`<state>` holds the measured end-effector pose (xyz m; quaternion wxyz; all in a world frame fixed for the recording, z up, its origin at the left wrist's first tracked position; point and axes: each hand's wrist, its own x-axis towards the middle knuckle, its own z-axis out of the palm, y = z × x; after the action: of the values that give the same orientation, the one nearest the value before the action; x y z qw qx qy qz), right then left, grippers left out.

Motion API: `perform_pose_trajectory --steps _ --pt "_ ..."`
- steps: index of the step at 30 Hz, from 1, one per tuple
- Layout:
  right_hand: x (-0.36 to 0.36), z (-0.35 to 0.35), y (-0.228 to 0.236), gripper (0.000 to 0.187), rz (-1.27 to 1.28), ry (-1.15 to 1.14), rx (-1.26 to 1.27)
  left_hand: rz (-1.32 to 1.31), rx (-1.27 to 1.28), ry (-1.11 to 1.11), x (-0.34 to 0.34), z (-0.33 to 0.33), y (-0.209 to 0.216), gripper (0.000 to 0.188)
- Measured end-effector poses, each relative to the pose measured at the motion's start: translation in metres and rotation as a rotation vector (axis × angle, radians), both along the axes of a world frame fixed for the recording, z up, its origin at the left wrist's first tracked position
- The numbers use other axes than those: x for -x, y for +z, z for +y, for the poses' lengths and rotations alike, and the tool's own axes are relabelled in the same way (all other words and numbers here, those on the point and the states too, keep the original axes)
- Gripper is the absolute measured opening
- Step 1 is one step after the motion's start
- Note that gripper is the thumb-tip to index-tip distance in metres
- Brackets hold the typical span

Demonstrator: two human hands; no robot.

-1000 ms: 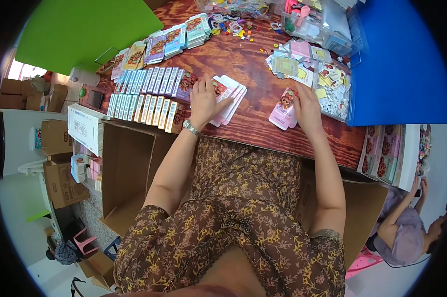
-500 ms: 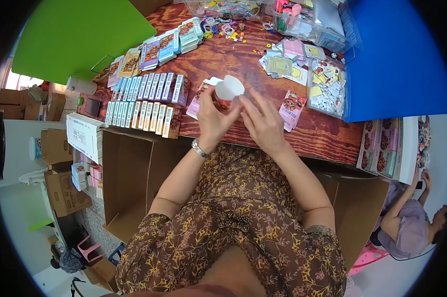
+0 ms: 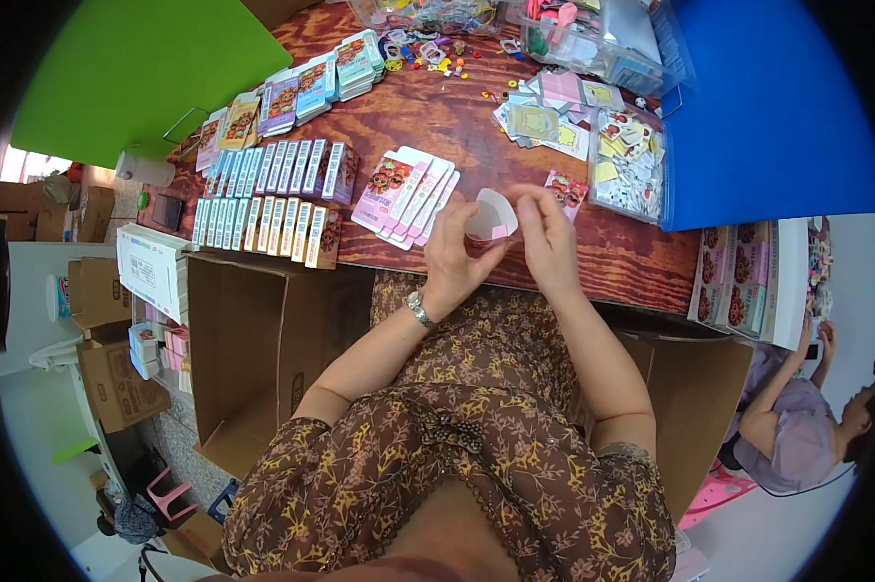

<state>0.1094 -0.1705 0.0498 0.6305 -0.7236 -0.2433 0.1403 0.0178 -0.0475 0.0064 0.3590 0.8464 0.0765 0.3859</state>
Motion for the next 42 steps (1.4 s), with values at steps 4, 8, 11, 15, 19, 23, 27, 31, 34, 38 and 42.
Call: perform_pose_trajectory --steps 4,8,11,15,19,23,27,31,34,38,42 --pt "-0.001 0.002 0.003 0.024 0.227 0.138 -0.056 0.042 0.017 0.013 0.003 -0.003 -0.01 0.073" --pt "0.007 0.003 0.006 0.023 -0.165 0.171 0.095 0.03 -0.024 0.018 0.002 -0.003 -0.011 0.081" --pt "0.003 0.004 0.0 0.021 0.056 0.164 0.038 0.033 -0.002 0.033 0.002 -0.004 -0.014 0.087" --pt "0.007 0.005 0.002 0.023 -0.016 0.158 0.112 0.067 0.049 0.024 0.003 -0.005 -0.017 0.097" --pt "0.01 0.007 -0.001 0.02 -0.064 0.031 0.134 0.087 0.096 0.031 0.004 -0.008 -0.022 0.099" --pt "0.009 0.008 0.002 0.016 -0.258 -0.025 0.251 0.098 0.004 0.026 0.004 -0.005 -0.027 0.098" --pt "0.015 0.008 0.006 0.017 -0.306 -0.009 0.286 0.124 -0.058 0.006 0.007 -0.004 -0.032 0.099" --pt "0.016 0.006 0.006 0.021 -0.463 0.033 0.238 0.108 -0.166 0.06 0.004 -0.005 -0.022 0.101" --pt "0.012 0.0 0.004 0.027 -0.527 0.11 0.243 0.168 -0.191 0.099 0.004 -0.004 -0.017 0.102" --pt "0.018 -0.008 0.004 0.033 -0.316 0.11 0.207 0.231 -0.221 0.078 0.008 -0.004 -0.008 0.103" --pt "0.022 -0.01 0.004 0.033 -0.315 0.098 0.263 0.266 -0.286 0.063 0.011 -0.004 -0.005 0.102"
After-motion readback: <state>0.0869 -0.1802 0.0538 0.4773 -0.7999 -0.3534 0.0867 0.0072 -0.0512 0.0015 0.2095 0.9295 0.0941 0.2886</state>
